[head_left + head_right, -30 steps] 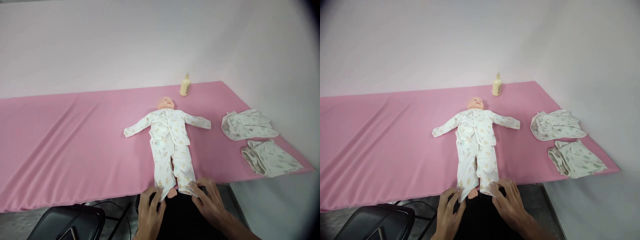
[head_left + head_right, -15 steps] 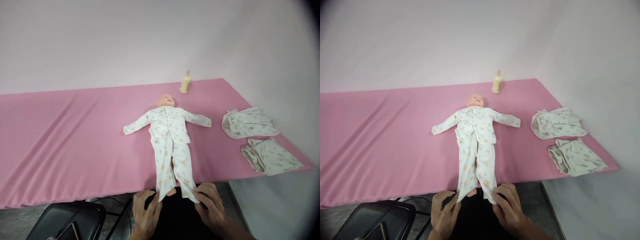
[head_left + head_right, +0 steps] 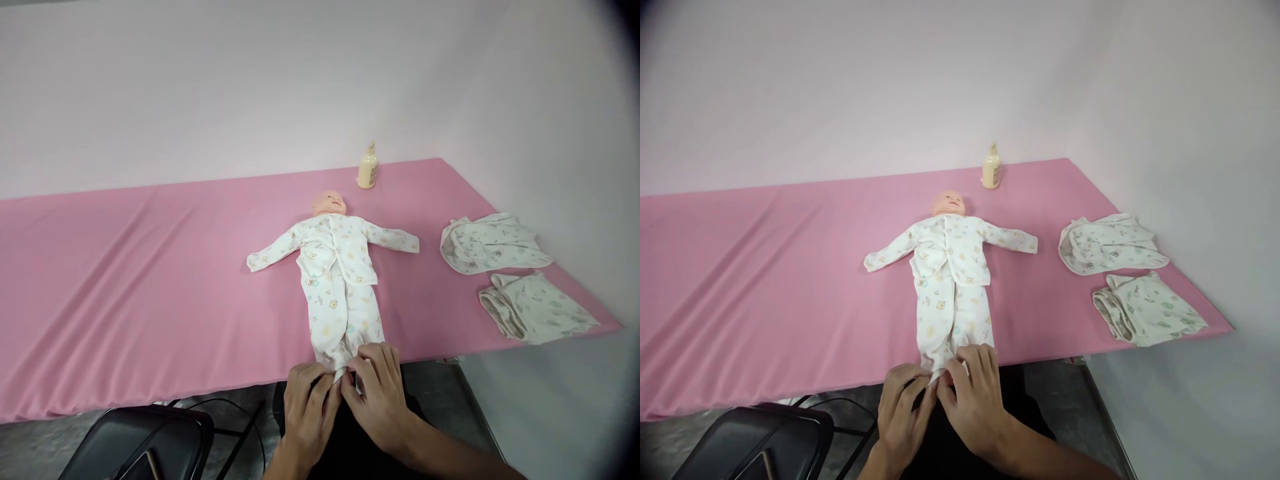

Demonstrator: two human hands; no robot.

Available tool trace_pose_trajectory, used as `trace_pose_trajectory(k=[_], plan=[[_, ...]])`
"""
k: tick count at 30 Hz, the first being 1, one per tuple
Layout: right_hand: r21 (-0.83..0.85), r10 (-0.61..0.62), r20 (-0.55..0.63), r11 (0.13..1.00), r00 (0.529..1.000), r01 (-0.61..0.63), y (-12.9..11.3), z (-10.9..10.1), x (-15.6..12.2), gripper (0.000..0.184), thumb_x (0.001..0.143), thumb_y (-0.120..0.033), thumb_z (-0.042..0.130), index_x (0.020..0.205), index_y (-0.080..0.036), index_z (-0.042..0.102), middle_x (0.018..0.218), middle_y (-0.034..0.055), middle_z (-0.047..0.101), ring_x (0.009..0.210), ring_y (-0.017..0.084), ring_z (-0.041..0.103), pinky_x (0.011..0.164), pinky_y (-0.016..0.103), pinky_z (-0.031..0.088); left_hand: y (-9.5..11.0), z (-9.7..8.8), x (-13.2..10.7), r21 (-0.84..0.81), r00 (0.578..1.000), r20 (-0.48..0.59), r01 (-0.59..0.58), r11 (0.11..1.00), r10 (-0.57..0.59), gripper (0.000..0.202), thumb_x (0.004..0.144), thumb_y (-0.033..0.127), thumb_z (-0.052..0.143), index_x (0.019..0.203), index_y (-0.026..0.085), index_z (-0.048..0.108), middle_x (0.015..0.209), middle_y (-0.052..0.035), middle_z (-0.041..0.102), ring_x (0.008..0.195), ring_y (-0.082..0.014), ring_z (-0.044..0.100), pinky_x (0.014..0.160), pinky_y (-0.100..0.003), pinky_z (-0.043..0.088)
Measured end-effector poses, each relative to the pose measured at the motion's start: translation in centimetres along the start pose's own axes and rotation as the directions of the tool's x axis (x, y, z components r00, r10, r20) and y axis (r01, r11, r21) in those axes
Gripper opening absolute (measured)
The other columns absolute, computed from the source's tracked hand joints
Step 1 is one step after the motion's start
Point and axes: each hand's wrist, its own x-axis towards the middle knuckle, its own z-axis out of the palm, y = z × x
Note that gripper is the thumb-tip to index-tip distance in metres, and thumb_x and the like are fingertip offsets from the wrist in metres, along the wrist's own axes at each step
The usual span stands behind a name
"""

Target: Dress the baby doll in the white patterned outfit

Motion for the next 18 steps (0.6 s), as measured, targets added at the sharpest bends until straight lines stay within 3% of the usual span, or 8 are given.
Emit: trace_pose_trajectory(k=[5,10,13,15,18], plan=[[-0.033,0.012,-0.006,0.999,1.000,-0.013,0.8,0.2,-0.1,0.021,0.079,-0.005,0.052,0.095,-0.019,0.055,0.090,0.0077,0.059,0.084,0.023,0.054,0.072,0.039,0.046,0.1,-0.5,-0.5,-0.029,0.997,0.018,-0.074,0.997,0.075,0.027,0.079,-0.002,0.065,0.102,0.013,0.060,0.094,-0.0082,0.064,0.091,-0.0178,0.060,0.080,-0.036,0.054],[-0.065,0.005,-0.022,0.998,1.000,-0.007,1.7,-0.3,-2.4,0.032,0.081,-0.002,0.053,0.109,-0.019,0.056,0.105,0.0115,0.060,0.096,0.025,0.057,0.081,0.043,0.050,-0.2,-0.8,-2.4,0.035,0.990,0.055,-0.131,0.991,0.129,0.026,0.077,-0.001,0.068,0.097,0.014,0.061,0.089,-0.0062,0.066,0.090,-0.0190,0.062,0.083,-0.039,0.055],[-0.065,-0.023,-0.019,0.998,1.000,0.022,1.5,-0.6,-3.8,0.031,0.081,0.000,0.053,0.106,-0.018,0.058,0.103,0.0109,0.061,0.099,0.025,0.058,0.083,0.044,0.050,-0.3,-0.9,-3.9,0.011,0.988,0.104,-0.118,0.993,0.117,0.026,0.075,-0.002,0.069,0.095,0.014,0.062,0.089,-0.0064,0.066,0.093,-0.0199,0.062,0.087,-0.041,0.053],[-0.061,-0.067,-0.005,0.996,0.998,0.066,1.0,-1.1,-4.2,0.027,0.080,0.000,0.055,0.101,-0.017,0.061,0.100,0.0102,0.061,0.099,0.025,0.058,0.084,0.045,0.049,-0.4,-1.1,-4.5,-0.027,0.985,0.134,-0.102,0.994,0.105,0.026,0.074,-0.004,0.068,0.092,0.013,0.061,0.088,-0.0064,0.066,0.091,-0.0192,0.060,0.087,-0.041,0.053],[0.011,-0.235,0.070,0.972,0.970,0.234,0.8,-2.5,-3.7,0.027,0.078,-0.002,0.058,0.100,-0.018,0.063,0.098,0.0084,0.062,0.099,0.025,0.059,0.087,0.047,0.048,-1.2,-1.9,-4.3,-0.081,0.985,0.152,-0.073,0.994,0.085,0.021,0.076,-0.003,0.066,0.087,0.014,0.060,0.086,-0.0061,0.064,0.087,-0.0180,0.058,0.081,-0.038,0.052]])
